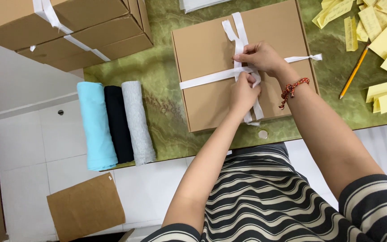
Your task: The person ties a white ribbon around a cardboard box and writes on a yellow sticky note with a pencil. They then place the note on the box, stack it with other boxes, and handle a clear plastic bag.
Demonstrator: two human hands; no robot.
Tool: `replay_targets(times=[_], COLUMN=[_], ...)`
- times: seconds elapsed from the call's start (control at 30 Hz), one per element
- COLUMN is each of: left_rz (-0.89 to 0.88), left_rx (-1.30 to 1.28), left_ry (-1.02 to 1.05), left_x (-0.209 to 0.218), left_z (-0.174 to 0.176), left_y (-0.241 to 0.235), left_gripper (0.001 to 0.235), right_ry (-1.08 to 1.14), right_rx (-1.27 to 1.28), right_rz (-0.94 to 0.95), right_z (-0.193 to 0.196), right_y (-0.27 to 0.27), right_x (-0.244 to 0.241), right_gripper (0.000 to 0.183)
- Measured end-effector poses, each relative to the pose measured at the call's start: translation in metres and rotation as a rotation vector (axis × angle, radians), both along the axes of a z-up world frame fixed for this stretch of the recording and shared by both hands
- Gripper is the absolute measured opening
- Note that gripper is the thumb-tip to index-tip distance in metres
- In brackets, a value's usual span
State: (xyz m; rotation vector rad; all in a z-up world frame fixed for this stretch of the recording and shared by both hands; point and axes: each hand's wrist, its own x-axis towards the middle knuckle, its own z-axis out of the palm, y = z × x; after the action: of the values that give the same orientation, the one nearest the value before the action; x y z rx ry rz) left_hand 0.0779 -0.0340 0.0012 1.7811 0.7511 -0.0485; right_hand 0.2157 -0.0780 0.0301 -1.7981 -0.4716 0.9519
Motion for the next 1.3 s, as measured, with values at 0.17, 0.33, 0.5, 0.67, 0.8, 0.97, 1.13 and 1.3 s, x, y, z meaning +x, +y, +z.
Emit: replay_targets(times=[0.17, 0.33, 0.5, 0.67, 0.8, 0.97, 1.13, 1.3], left_rz=[0.104, 0.149, 0.164, 0.201, 0.179, 0.171, 0.200, 0.343], left_rx=[-0.052, -0.023, -0.199, -0.370, -0.584, -0.672, -0.726, -0.717], left_ry=[0.022, -0.013, -0.142, -0.145, -0.074, -0.051, -0.062, -0.069], left_x=[0.011, 0.028, -0.003, -0.013, 0.014, 0.026, 0.026, 0.025], left_z=[0.004, -0.028, 0.011, 0.012, -0.050, -0.067, -0.029, 0.044], left_y=[0.004, 0.005, -0.002, 0.008, 0.011, 0.013, 0.010, 0.009], left_gripper=[0.037, 0.022, 0.029, 0.051, 0.065, 0.048, 0.041, 0.044], right_ry=[0.001, -0.032, -0.014, -0.047, -0.091, -0.150, -0.173, -0.209], right_rx=[-0.013, 0.031, 0.057, 0.058, 0.049, 0.069, 0.077, 0.037], right_rz=[-0.004, -0.079, -0.122, -0.138, -0.155, -0.158, -0.161, -0.163], right_z=[0.001, 0.008, -0.040, -0.034, -0.035, -0.065, -0.070, -0.061], right_y=[0.000, -0.003, -0.002, 0.000, -0.001, -0.001, 0.000, 0.001], right_x=[0.000, -0.018, 0.010, 0.001, -0.001, 0.009, 0.009, 0.004], right_gripper=[0.035, 0.015, 0.016, 0.016, 0.013, 0.013, 0.012, 0.009])
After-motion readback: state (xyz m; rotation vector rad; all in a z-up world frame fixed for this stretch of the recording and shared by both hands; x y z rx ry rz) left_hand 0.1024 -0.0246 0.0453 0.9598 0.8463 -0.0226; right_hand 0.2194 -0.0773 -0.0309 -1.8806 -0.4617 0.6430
